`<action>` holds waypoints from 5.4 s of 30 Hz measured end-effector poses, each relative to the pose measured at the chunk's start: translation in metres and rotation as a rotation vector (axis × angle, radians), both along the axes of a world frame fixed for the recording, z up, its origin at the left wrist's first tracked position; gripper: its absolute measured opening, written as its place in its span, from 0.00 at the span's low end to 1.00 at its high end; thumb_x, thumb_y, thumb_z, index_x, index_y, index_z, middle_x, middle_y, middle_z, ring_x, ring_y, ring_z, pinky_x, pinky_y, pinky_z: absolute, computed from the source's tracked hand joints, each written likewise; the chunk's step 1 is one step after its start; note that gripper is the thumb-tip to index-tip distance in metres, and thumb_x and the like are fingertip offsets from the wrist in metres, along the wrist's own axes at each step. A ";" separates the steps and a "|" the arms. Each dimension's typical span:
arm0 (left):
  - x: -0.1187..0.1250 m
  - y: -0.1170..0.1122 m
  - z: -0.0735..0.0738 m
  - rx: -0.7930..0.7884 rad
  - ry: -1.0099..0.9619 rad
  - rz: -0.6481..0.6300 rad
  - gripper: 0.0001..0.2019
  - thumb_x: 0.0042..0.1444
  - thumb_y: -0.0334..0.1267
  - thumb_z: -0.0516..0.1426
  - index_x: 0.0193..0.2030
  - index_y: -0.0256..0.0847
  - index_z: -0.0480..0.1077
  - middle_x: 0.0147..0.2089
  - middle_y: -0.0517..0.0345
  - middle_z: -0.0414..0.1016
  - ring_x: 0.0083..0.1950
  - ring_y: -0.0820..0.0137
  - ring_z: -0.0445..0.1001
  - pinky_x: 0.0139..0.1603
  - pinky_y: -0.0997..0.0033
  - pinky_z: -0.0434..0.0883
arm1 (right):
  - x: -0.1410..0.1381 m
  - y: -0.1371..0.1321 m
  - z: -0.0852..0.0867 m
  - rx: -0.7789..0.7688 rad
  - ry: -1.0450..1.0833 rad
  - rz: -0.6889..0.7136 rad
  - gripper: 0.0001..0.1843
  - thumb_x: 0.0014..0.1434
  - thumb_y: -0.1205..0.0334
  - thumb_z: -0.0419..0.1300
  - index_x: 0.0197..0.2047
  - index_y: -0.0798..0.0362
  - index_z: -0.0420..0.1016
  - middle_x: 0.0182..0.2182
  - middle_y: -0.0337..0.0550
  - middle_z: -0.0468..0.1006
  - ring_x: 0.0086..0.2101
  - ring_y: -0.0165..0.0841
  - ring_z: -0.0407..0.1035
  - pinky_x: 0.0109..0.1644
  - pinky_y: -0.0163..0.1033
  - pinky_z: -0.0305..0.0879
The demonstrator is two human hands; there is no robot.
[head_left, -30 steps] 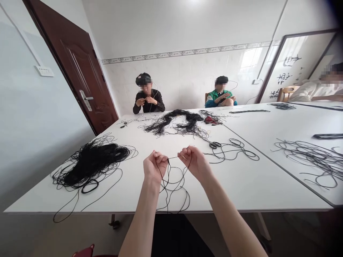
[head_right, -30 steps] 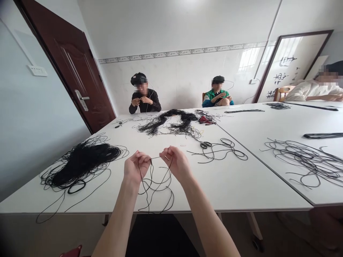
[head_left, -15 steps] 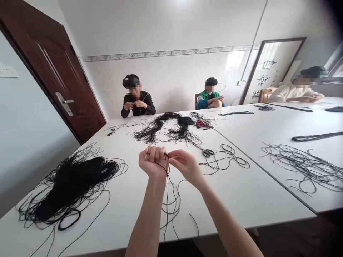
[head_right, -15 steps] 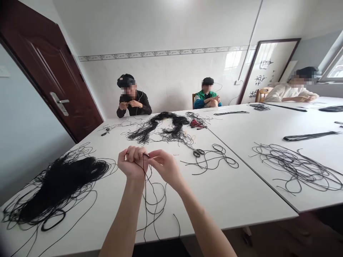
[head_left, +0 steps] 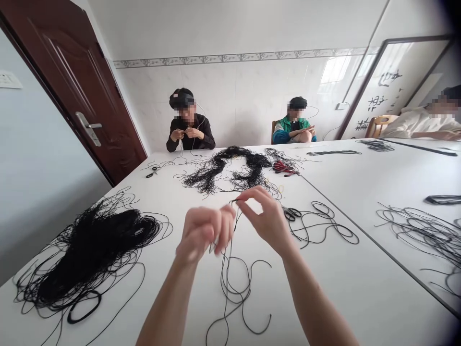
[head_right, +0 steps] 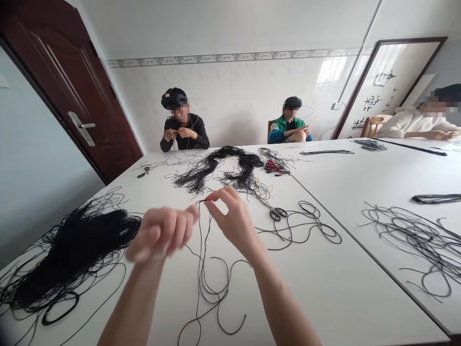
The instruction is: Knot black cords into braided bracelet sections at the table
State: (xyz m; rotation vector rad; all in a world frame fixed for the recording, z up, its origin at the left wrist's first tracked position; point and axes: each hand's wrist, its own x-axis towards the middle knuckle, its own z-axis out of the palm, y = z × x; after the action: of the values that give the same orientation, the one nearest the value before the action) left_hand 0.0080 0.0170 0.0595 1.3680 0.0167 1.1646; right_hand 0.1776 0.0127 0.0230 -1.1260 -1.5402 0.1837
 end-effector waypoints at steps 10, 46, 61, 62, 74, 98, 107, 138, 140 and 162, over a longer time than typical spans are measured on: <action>-0.007 0.003 -0.004 0.260 0.411 0.695 0.10 0.53 0.36 0.66 0.44 0.44 0.78 0.53 0.46 0.77 0.57 0.56 0.73 0.53 0.66 0.72 | 0.010 -0.015 0.003 0.170 -0.092 -0.023 0.03 0.63 0.68 0.61 0.39 0.49 0.73 0.33 0.37 0.80 0.37 0.29 0.73 0.41 0.37 0.72; -0.025 0.037 -0.027 0.161 0.489 0.684 0.06 0.55 0.30 0.63 0.34 0.47 0.78 0.26 0.63 0.73 0.24 0.76 0.67 0.21 0.81 0.66 | -0.040 0.009 -0.004 0.211 0.010 0.114 0.10 0.61 0.74 0.61 0.41 0.49 0.72 0.31 0.38 0.75 0.37 0.31 0.69 0.42 0.43 0.68; -0.010 0.034 -0.029 -0.086 0.332 0.658 0.07 0.48 0.27 0.60 0.26 0.45 0.75 0.27 0.63 0.75 0.23 0.77 0.65 0.20 0.80 0.66 | -0.032 0.008 -0.001 0.176 -0.029 0.151 0.10 0.63 0.74 0.59 0.42 0.48 0.73 0.33 0.38 0.77 0.38 0.31 0.70 0.44 0.43 0.68; -0.009 0.033 -0.028 -0.106 0.325 0.667 0.07 0.48 0.28 0.60 0.25 0.44 0.75 0.27 0.62 0.75 0.23 0.77 0.65 0.20 0.80 0.65 | -0.031 0.008 0.000 0.174 -0.035 0.145 0.11 0.62 0.75 0.59 0.42 0.48 0.73 0.33 0.38 0.77 0.38 0.31 0.70 0.44 0.43 0.68; -0.003 0.025 -0.023 -0.155 0.398 0.712 0.06 0.49 0.31 0.59 0.26 0.46 0.76 0.27 0.67 0.73 0.20 0.82 0.62 0.19 0.83 0.66 | -0.031 0.009 -0.001 0.211 -0.069 0.120 0.06 0.62 0.74 0.60 0.38 0.54 0.71 0.31 0.37 0.74 0.37 0.26 0.68 0.44 0.38 0.68; -0.003 0.024 -0.023 -0.126 0.323 0.705 0.09 0.51 0.27 0.57 0.27 0.45 0.75 0.26 0.69 0.76 0.26 0.81 0.71 0.29 0.89 0.72 | -0.031 0.009 -0.001 0.224 -0.043 0.123 0.09 0.61 0.77 0.59 0.40 0.53 0.72 0.30 0.36 0.74 0.38 0.27 0.68 0.44 0.39 0.67; -0.004 0.025 -0.024 -0.153 0.320 0.725 0.08 0.47 0.27 0.60 0.25 0.46 0.75 0.25 0.69 0.77 0.27 0.79 0.74 0.27 0.86 0.73 | -0.032 0.009 0.000 0.252 -0.057 0.120 0.11 0.59 0.79 0.60 0.41 0.53 0.72 0.30 0.36 0.75 0.39 0.28 0.68 0.44 0.39 0.67; -0.007 0.025 -0.023 -0.066 0.412 0.727 0.08 0.48 0.27 0.59 0.25 0.45 0.74 0.24 0.66 0.75 0.23 0.76 0.69 0.22 0.78 0.70 | -0.034 0.007 0.000 0.255 -0.091 0.100 0.09 0.59 0.75 0.62 0.38 0.51 0.71 0.28 0.37 0.74 0.36 0.31 0.69 0.41 0.42 0.69; -0.007 0.026 -0.023 -0.052 0.395 0.709 0.09 0.48 0.26 0.58 0.26 0.45 0.74 0.24 0.66 0.75 0.23 0.76 0.70 0.24 0.78 0.71 | -0.034 0.007 0.000 0.257 -0.094 0.105 0.09 0.59 0.75 0.62 0.38 0.51 0.71 0.28 0.37 0.74 0.36 0.31 0.69 0.41 0.42 0.68; -0.010 0.028 -0.024 -0.030 0.408 0.698 0.08 0.47 0.27 0.57 0.24 0.44 0.72 0.26 0.65 0.75 0.26 0.76 0.69 0.24 0.79 0.70 | -0.033 0.006 0.000 0.210 -0.108 0.114 0.08 0.61 0.74 0.59 0.38 0.51 0.70 0.27 0.37 0.74 0.35 0.32 0.69 0.40 0.42 0.67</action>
State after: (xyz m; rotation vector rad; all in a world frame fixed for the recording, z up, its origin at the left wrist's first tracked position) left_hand -0.0018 0.0448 0.0356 1.6047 0.8578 1.4098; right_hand 0.1445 0.0187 0.0232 -0.8955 -1.6788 0.0372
